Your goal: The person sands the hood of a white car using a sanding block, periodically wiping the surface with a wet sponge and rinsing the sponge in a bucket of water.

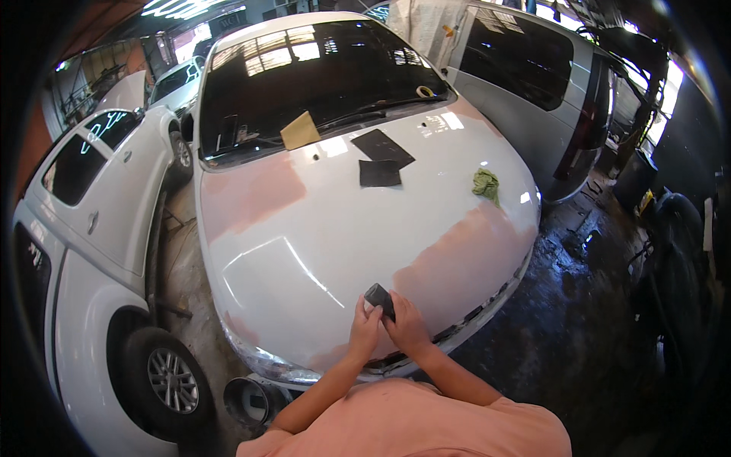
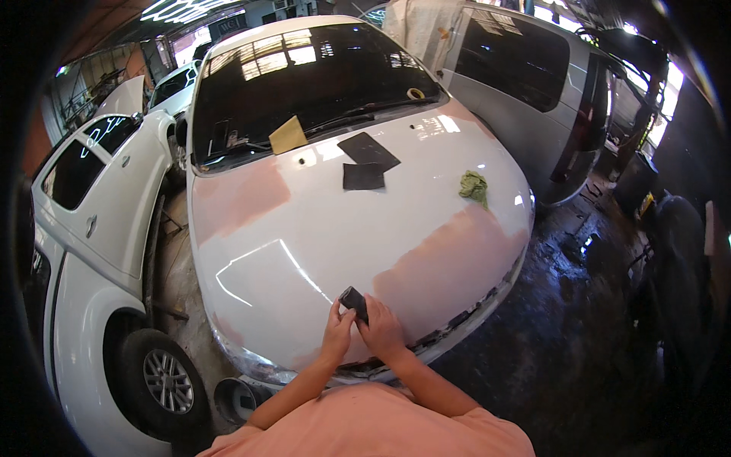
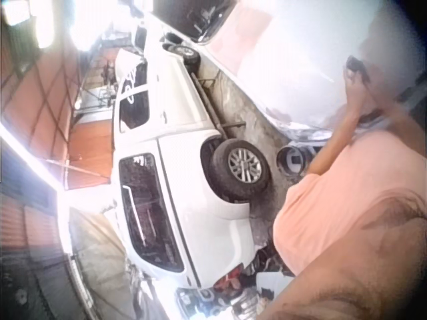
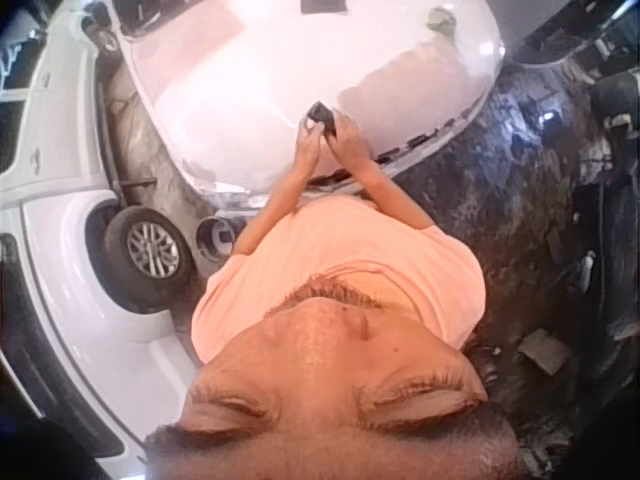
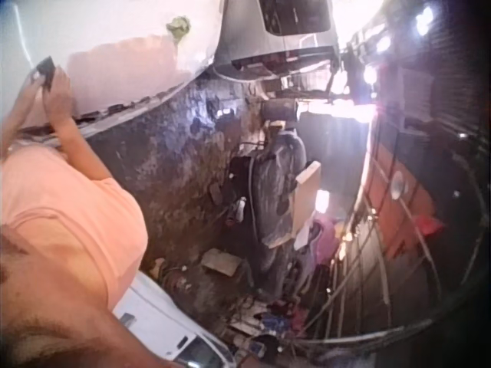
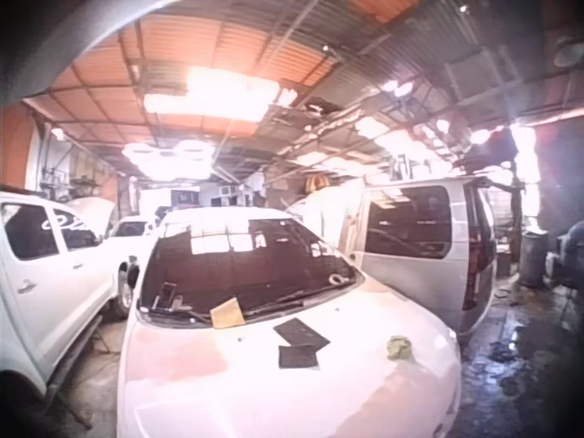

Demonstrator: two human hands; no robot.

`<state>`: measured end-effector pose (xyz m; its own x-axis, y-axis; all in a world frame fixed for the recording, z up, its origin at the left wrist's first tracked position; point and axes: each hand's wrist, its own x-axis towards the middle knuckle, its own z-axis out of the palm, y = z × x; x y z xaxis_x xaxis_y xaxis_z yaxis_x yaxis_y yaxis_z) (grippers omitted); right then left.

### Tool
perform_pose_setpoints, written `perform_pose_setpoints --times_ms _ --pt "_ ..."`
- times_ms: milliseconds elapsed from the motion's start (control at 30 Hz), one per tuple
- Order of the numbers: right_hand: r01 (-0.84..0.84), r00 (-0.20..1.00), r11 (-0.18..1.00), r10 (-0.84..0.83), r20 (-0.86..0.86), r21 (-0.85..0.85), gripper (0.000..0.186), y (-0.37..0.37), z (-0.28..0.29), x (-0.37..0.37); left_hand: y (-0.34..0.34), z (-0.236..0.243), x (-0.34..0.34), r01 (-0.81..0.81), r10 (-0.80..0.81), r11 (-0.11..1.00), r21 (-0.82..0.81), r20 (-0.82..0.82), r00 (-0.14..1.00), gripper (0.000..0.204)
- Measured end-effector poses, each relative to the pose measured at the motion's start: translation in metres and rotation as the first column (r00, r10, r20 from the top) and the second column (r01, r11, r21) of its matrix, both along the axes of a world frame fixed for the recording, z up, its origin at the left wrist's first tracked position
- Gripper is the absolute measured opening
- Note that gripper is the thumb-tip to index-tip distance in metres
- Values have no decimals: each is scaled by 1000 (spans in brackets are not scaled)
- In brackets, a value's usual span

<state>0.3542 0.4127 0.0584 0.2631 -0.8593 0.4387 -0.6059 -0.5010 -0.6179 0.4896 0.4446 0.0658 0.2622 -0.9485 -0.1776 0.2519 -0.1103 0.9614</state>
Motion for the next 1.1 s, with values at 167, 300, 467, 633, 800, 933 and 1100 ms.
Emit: perform_pose_setpoints --times_ms 167,300,467,633,800,933,1100 --pt "-118 875 891 -115 470 439 49 -101 20 -54 30 -9 24 70 -70 997 23 26 997 55" --pt "-124 618 936 -187 763 330 18 -277 0 -161 76 -57 43 -42 9 989 139 226 974 49" --pt "-262 434 930 -124 892 257 33 -439 18 -250 158 -90 52 -290 212 914 282 277 937 43" --pt "-358 468 765 -349 812 536 39 -492 3 -244 197 0 31 -367 314 867 337 201 928 33" --pt "-149 596 749 -453 663 646 42 -544 17 -281 174 167 48 -90 132 947 -308 119 984 50" --pt "-287 711 538 -435 552 793 49 -489 0 -245 157 273 57 16 148 714 -700 173 974 58" --pt "-183 701 797 -304 645 575 57 -419 12 -217 200 289 86 39 -30 656 -753 25 999 58"
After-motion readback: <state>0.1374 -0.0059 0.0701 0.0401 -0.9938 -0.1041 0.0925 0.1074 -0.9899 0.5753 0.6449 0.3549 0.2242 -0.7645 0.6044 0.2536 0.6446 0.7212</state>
